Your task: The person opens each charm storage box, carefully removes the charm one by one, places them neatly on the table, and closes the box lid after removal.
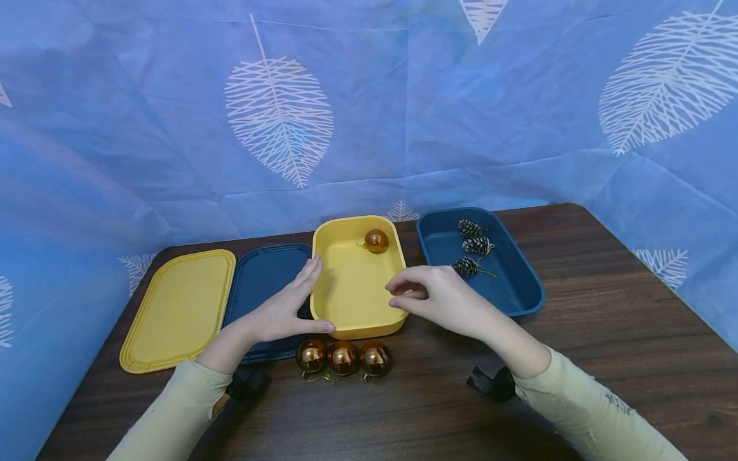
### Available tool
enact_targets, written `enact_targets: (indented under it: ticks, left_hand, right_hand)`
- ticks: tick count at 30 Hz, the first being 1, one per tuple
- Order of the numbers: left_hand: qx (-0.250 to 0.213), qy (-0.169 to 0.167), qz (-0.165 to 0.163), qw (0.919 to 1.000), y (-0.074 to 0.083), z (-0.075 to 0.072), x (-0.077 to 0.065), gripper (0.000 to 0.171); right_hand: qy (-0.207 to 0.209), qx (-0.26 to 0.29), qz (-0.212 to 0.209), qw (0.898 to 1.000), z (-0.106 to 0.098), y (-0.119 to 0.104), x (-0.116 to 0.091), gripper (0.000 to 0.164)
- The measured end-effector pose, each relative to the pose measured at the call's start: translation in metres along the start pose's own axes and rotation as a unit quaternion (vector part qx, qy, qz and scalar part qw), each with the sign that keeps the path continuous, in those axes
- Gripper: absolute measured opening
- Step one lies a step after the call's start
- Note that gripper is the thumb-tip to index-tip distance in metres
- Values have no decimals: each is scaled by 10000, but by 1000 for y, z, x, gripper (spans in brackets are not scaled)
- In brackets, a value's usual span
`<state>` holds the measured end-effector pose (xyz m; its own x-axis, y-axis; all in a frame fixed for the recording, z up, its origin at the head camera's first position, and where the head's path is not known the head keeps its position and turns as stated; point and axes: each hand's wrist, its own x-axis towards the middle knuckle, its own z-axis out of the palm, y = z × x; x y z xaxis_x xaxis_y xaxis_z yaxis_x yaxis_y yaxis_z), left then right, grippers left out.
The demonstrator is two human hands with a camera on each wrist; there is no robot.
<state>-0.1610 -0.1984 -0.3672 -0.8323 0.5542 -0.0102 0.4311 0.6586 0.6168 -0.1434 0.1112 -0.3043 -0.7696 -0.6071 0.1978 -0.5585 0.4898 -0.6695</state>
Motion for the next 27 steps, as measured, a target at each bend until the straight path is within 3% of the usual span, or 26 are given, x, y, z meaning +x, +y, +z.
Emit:
enact_targets:
  ticks: [8, 19, 27]
  left_hand:
    - [3, 27, 23, 10000, 2, 0, -1, 110]
    - [-90, -12, -40, 10000, 1, 0, -1, 111]
    - [-83, -18, 4, 10000, -1, 0, 0, 110]
  right_hand:
    - [259, 115, 365, 9989, -6, 14, 37, 26]
    - [227, 204, 847, 9959, 0, 31, 78, 43]
    - [304, -43, 1215, 9921, 4, 37, 101, 46]
